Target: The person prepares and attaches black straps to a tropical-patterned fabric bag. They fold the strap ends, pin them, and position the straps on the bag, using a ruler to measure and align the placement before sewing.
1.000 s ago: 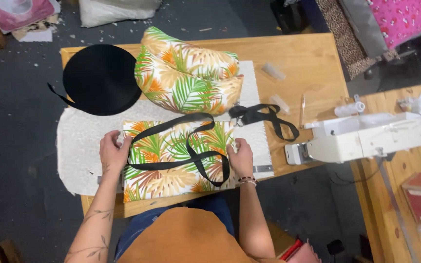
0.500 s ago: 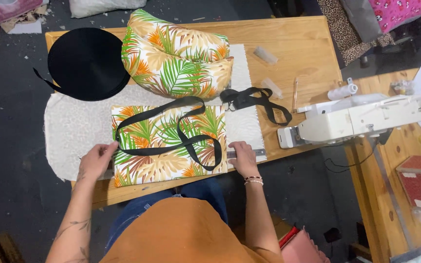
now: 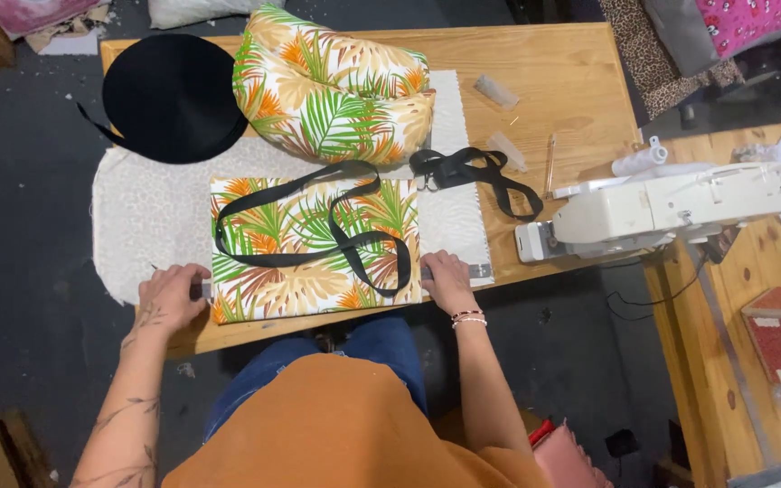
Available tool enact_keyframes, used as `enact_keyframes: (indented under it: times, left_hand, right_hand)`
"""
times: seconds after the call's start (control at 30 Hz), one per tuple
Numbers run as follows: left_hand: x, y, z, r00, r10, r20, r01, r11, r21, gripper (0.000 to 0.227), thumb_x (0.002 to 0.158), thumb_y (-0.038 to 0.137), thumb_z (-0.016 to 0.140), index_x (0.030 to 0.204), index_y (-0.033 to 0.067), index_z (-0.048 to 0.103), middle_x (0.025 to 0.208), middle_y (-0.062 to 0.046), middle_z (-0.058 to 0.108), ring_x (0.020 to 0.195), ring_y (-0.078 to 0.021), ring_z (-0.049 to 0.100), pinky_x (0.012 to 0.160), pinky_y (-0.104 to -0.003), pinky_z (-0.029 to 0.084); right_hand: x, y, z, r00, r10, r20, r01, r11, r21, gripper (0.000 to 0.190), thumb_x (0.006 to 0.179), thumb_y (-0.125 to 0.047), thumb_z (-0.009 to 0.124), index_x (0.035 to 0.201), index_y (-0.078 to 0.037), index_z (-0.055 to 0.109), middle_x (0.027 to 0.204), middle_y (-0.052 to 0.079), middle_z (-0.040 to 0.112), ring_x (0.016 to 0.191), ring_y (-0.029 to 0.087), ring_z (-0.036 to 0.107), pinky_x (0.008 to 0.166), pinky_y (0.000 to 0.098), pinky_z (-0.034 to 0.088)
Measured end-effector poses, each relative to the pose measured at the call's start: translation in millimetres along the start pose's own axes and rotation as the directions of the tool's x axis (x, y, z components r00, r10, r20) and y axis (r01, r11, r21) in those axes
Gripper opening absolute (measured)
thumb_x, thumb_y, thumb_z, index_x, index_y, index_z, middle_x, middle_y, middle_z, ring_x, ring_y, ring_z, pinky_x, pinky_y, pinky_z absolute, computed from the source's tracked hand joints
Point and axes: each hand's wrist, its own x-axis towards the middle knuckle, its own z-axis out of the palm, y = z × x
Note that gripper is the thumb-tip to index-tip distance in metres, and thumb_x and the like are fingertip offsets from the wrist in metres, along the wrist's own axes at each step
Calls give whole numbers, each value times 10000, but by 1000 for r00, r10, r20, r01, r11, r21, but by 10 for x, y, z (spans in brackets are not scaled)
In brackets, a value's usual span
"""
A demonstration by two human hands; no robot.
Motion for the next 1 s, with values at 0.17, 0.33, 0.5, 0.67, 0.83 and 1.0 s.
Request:
enact_keyframes:
  times: [0.17,0.33,0.5,0.67,0.83,1.0]
  left_hand:
    - [-29,-27,82,999,-12,-50,13,1000,7,550,755,391,796,1276,353,625,1230,-13,686,1234,-288,595,1017,-457,407]
    - [-214,-69,11,998,-5,58,7,999,-36,409,781,427,794,1175,343,722,1205,51,765,1184,-213,654,1045,-421,339]
    - [-448,-282,134,977,-45,210,85,979,-184,424,818,472,706,1190,301,817,1078,23,828,995,-178,729,825,-308,514]
    - [-1284,292,-123,958,-118,262,251,787,-564,224,829,262,820,929,73,887,949,-82,825,969,-203,676,884,-348,441]
    - [-1706,800,-438,969,-230,89,235,755,-612,308,779,383,861,863,88,835,848,-48,737,840,-178,610,745,-323,403]
    - [-1522,807,-708,937,-292,-189,115,773,-624,341,787,458,879,711,146,765,648,9,597,656,-139,471,569,-350,346]
  right_hand:
    - [-18,134,50,993,-116,-34,114,992,-47,336,929,-250,697,1239,-256,569,1158,33,597,1214,266,548,1123,472,340]
    - [-135,325,10,946,-309,-96,306,951,-45,262,963,-239,571,1206,-151,614,1162,99,646,1053,357,567,883,475,405]
    - [-412,465,16,957,-291,-8,286,937,201,233,975,-270,520,996,-177,734,907,-3,782,926,246,699,834,358,481]
    - [-1008,394,-225,965,-239,104,187,914,361,201,967,-320,583,887,-152,659,844,0,692,761,165,604,735,316,437]
    - [-1088,412,-420,974,-215,66,176,911,372,404,794,-431,787,1124,-212,704,1077,-50,722,937,141,633,828,314,483]
    - [-820,332,-560,892,-359,-275,426,871,244,350,842,-448,752,1087,-199,729,1128,-27,749,1017,210,659,946,401,388]
